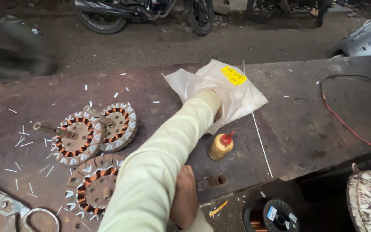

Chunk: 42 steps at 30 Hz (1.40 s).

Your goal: The person cuts small white rectangular pieces from a larger sheet using scissors and inserts them into the slots of a copper-wound motor stator. The person repeats this process, cutting and placing the pieces into the stator slots.

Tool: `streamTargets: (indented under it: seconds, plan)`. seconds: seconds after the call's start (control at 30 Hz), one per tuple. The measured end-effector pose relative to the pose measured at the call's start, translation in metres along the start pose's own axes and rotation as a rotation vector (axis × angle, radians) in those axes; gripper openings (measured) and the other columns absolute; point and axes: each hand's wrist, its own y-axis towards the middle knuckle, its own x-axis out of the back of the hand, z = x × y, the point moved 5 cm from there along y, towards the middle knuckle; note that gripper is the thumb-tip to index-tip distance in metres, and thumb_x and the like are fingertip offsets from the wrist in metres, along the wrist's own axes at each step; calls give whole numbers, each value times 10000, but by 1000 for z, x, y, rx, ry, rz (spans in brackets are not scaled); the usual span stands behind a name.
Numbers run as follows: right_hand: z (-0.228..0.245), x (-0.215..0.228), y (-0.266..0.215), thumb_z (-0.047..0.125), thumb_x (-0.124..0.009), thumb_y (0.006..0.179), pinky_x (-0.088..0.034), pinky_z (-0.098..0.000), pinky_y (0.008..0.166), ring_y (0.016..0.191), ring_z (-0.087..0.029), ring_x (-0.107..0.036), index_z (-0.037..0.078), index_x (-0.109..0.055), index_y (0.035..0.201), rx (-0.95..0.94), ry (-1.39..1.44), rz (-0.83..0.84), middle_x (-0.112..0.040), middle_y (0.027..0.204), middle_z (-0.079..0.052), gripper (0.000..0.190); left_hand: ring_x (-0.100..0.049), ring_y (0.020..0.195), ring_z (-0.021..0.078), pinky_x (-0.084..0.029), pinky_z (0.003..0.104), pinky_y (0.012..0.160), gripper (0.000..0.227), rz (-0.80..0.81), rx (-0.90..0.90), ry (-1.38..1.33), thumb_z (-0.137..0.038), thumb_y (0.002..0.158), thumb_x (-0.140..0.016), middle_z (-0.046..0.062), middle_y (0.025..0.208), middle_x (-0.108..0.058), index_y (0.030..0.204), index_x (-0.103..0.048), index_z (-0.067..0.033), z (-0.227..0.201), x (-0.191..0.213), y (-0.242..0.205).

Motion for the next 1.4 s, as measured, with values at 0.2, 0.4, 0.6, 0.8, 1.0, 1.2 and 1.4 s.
streamTargets:
  seconds: [0.2,0.4,0.6,0.8,1.0,1.2,1.4]
  plan:
    - [10,-2,7,133,-792,660,-449,-426,783,894,-356,-607,25,-696,951,10,-186,30,-660,949,-140,325,-679,1092,357,-529,403,961,378,55,-108,-17,-221,738,-735,228,1129,-709,1087,-768,-81,-25,22,-43]
    - [20,-5,8,111,-798,757,-436,-421,743,853,-328,-624,33,-666,867,76,-217,-18,-658,895,-113,188,-687,993,407,-531,473,865,284,-245,-27,-168,-166,791,-683,242,1038,-722,1043,-763,-61,19,-11,-69]
    - [25,-6,4,120,-808,799,-430,-408,696,784,-305,-630,44,-643,790,93,-220,-59,-651,823,-87,182,-735,954,351,-579,434,834,226,-182,397,-389,-101,745,-772,211,993,-741,965,-779,-54,50,1,-120]
    - [22,-10,1,141,-807,818,-446,-417,703,780,-315,-635,47,-633,780,106,-242,-51,-651,810,-91,201,-739,981,343,-578,417,880,307,-140,482,-375,-141,680,-876,215,1006,-745,959,-791,-46,28,63,-174]
    - [16,-12,-3,150,-798,847,-475,-423,684,755,-331,-644,29,-644,788,150,-261,-72,-657,810,-119,204,-677,1037,378,-554,440,886,452,-430,560,-304,-167,557,-960,217,1038,-712,941,-764,-33,35,102,-188]
    - [17,-10,-10,124,-780,933,-507,-389,710,756,-298,-640,-5,-666,875,200,-211,-93,-653,861,-143,182,-789,860,240,-597,350,803,205,-529,531,-621,-238,691,-888,117,926,-792,854,-807,-142,50,182,-361]
    - [97,-25,-53,43,-734,1018,-481,-336,711,752,-226,-623,8,-680,912,191,-93,-230,-662,901,-117,124,-727,881,359,-554,434,822,176,-785,867,-337,-176,721,-851,188,887,-741,836,-779,-64,93,125,-619]
